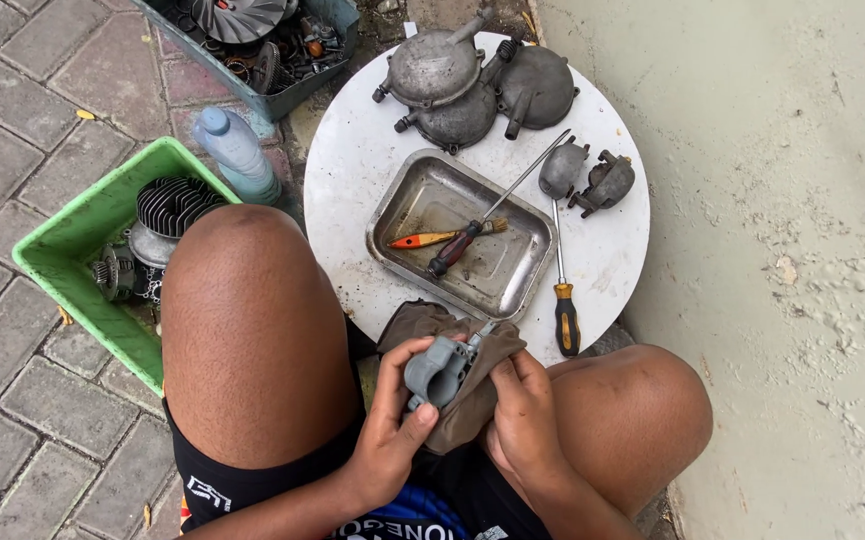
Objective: Cleaning and inspecting motorcycle engine components using a brush, screwdriver, and water.
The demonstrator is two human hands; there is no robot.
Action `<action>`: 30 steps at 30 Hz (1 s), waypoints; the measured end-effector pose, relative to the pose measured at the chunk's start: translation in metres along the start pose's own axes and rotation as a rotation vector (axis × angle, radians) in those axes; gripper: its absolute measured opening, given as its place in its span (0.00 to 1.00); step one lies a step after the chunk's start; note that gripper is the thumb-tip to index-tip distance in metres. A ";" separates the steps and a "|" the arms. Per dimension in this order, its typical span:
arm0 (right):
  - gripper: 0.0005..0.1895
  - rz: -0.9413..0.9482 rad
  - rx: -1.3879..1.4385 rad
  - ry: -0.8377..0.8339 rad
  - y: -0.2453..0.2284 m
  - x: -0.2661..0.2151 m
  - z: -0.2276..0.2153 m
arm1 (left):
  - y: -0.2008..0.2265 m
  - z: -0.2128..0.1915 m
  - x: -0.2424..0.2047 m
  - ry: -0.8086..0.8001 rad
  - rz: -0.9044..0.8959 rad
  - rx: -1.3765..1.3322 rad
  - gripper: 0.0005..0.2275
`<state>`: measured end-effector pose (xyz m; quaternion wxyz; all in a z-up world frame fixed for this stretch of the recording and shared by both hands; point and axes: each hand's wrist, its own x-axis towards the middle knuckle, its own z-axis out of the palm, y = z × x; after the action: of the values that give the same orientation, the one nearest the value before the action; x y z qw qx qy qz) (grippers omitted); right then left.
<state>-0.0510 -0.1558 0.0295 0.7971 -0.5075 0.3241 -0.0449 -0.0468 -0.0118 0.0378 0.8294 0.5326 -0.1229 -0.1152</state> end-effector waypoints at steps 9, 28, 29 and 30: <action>0.29 -0.115 0.095 -0.257 -0.001 -0.010 -0.002 | -0.010 -0.011 -0.007 0.366 -0.467 -0.412 0.21; 0.27 0.045 -0.561 -0.492 -0.042 -0.005 -0.006 | 0.012 -0.019 -0.012 0.089 -0.152 -0.124 0.34; 0.27 0.044 -0.559 -0.486 -0.041 -0.004 -0.007 | 0.010 -0.021 -0.012 0.084 -0.155 -0.125 0.34; 0.25 0.067 -0.599 -0.474 -0.040 -0.002 -0.009 | 0.008 -0.023 -0.013 0.058 -0.129 0.018 0.34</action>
<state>-0.0469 -0.1810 0.0615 0.6674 -0.7034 0.1461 0.1964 -0.0511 0.0151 0.0354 0.8186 0.5501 -0.0653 -0.1518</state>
